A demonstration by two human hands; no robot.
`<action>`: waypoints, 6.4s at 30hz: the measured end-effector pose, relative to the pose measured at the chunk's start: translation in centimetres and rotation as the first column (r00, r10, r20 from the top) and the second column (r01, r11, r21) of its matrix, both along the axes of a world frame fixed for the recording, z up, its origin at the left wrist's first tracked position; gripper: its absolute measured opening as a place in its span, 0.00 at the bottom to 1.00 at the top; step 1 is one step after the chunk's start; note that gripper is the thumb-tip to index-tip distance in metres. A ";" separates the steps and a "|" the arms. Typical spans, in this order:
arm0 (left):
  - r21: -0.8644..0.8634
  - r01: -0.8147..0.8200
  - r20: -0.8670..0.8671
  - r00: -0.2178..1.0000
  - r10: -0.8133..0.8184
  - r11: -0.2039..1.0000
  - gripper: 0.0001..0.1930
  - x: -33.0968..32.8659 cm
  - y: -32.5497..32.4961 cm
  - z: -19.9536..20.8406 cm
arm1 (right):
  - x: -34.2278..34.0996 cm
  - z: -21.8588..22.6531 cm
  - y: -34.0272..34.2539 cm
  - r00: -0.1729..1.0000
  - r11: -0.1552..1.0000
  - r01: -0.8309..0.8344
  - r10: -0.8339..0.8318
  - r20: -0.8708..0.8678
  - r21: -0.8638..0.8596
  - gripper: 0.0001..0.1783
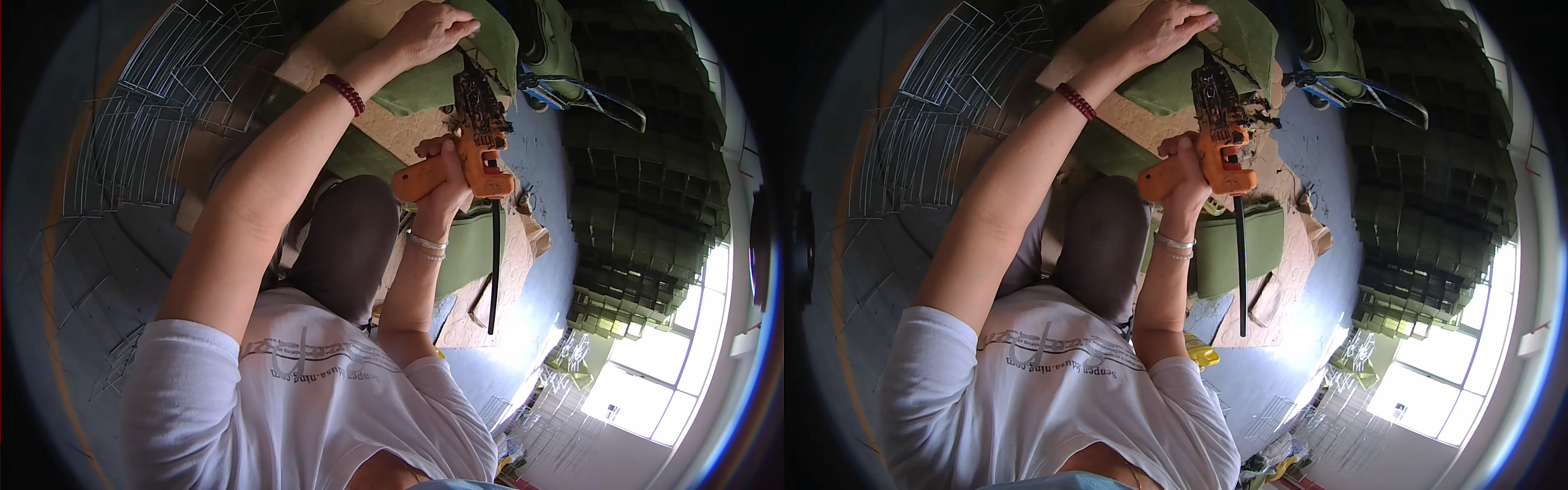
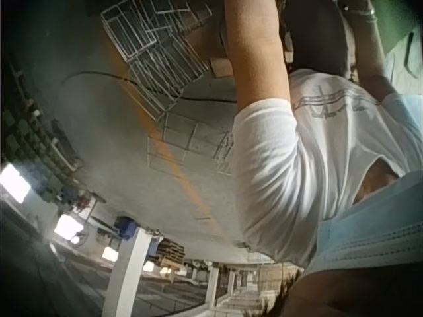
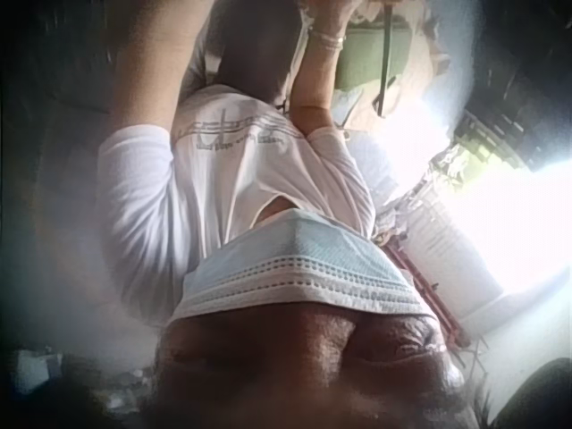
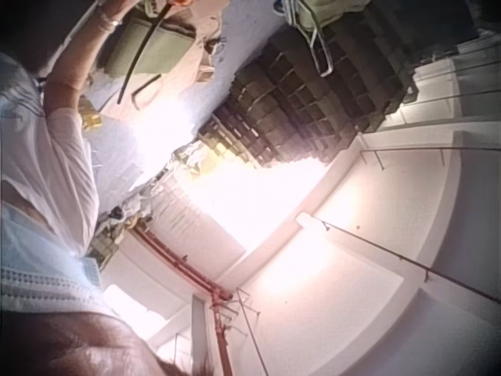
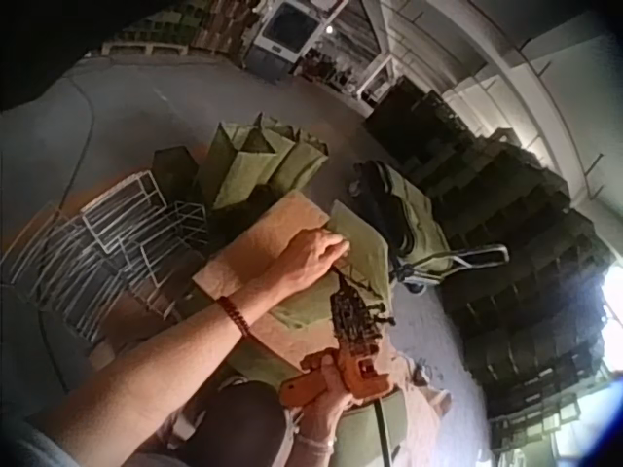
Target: Assembling and gluing green foam or fabric pieces onto wire frames in a manufacturing environment.
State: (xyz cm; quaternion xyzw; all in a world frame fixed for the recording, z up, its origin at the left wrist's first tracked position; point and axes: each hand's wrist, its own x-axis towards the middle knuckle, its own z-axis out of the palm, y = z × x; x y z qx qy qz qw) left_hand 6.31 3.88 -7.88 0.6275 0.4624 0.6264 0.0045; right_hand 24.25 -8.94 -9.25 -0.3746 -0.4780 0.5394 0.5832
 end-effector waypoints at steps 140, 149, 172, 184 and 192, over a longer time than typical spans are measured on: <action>-0.294 0.145 0.180 0.979 -0.095 0.945 0.19 0.0 -2.1 2.3 | 1.3 0.2 0.0 0.999 0.998 -0.022 0.020 -0.037 -0.057 0.05; -0.183 0.180 0.235 0.963 -0.135 0.967 0.18 -0.3 -2.3 2.2 | 1.4 0.5 0.1 0.999 0.997 -0.039 0.037 -0.032 -0.068 0.06; -0.267 0.294 0.202 0.948 -0.244 0.918 0.17 -0.8 -2.2 1.6 | 9.9 -4.5 1.6 0.972 0.990 -0.110 0.126 -0.200 0.090 0.22; -0.136 0.257 -0.093 0.958 -0.271 0.957 0.05 -2.9 -3.2 2.1 | 14.8 -11.9 6.3 0.836 0.965 0.084 -0.205 -0.509 -0.250 0.17; -0.188 0.293 -0.092 0.945 -0.314 0.938 0.09 -4.8 -3.3 2.8 | 13.9 -14.4 8.2 0.789 0.981 0.045 -0.152 -0.595 -0.190 0.18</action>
